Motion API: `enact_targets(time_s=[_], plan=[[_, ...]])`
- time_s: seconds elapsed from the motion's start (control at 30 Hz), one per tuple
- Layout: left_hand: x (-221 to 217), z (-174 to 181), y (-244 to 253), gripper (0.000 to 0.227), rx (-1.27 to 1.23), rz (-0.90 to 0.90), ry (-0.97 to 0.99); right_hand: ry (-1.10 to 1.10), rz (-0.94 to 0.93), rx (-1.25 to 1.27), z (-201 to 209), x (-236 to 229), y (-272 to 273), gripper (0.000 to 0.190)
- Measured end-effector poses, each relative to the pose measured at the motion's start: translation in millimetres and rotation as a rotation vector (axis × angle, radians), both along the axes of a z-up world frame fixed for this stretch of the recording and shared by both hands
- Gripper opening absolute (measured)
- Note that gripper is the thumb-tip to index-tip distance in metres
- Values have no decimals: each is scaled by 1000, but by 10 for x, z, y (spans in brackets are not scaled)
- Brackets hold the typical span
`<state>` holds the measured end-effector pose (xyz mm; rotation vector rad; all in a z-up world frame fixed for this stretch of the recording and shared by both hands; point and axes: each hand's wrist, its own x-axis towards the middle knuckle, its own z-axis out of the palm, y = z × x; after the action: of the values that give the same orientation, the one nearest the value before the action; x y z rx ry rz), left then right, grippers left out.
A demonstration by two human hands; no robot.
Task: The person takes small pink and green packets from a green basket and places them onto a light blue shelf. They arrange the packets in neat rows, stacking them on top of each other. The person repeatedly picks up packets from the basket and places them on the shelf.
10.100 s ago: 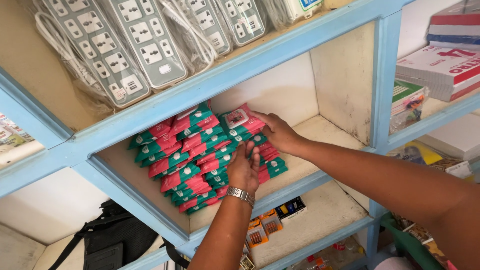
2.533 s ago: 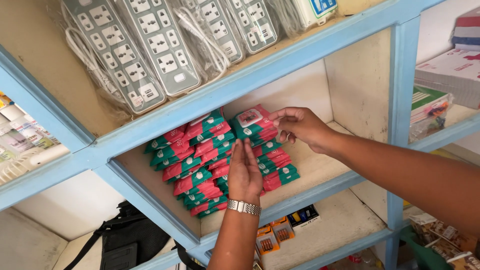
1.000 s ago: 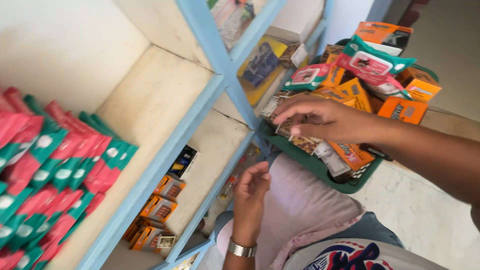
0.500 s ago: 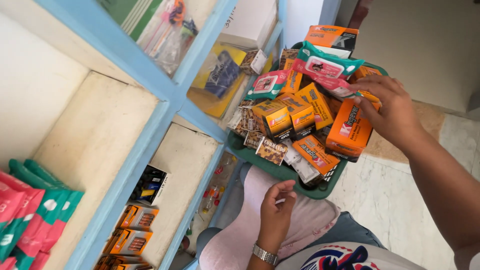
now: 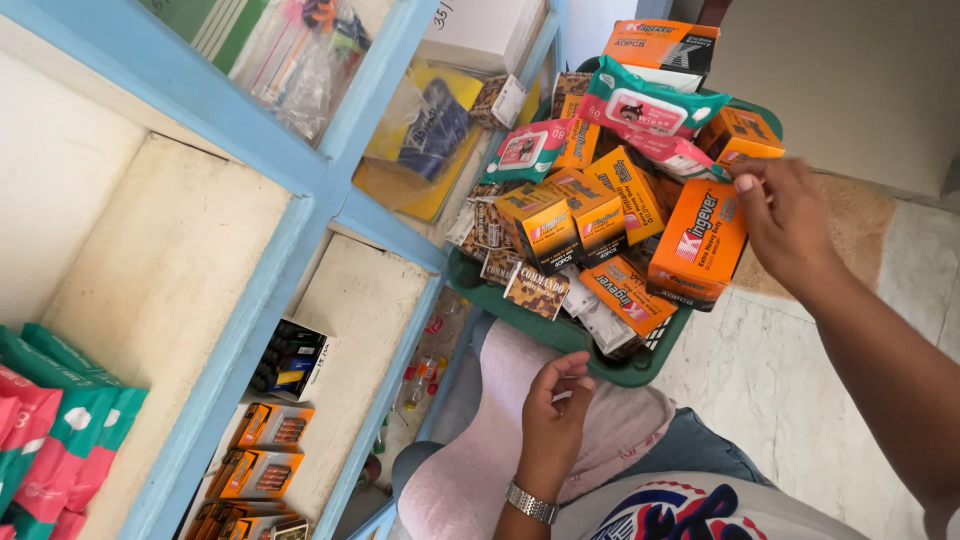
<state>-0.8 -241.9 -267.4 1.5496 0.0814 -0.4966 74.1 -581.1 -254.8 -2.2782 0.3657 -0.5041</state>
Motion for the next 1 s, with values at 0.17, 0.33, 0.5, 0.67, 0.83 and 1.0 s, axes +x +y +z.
enact_targets(time_s=[0.17,0.33,0.5,0.67,0.83,1.0], plan=[[-3,-38,-75,38,-20,-8,22,-5,79,0,-18,-129,15,31],[-15,-52,-162,48,-46,-57,13,-9,82,71,4,-196,61,33],[-37,-222,-259,62,-172,-124,44,-28,39,228,-62,-379,202,34],[-41,-97,-434,68,-315,-158,226,-75,136,385,-167,-614,546,35],[-82,-287,-342,60,-269,-152,272,-147,393,584,193,-589,712,34],[-67,-197,-217,56,-242,-25,317,-240,139,-336,347,-186,362,54]])
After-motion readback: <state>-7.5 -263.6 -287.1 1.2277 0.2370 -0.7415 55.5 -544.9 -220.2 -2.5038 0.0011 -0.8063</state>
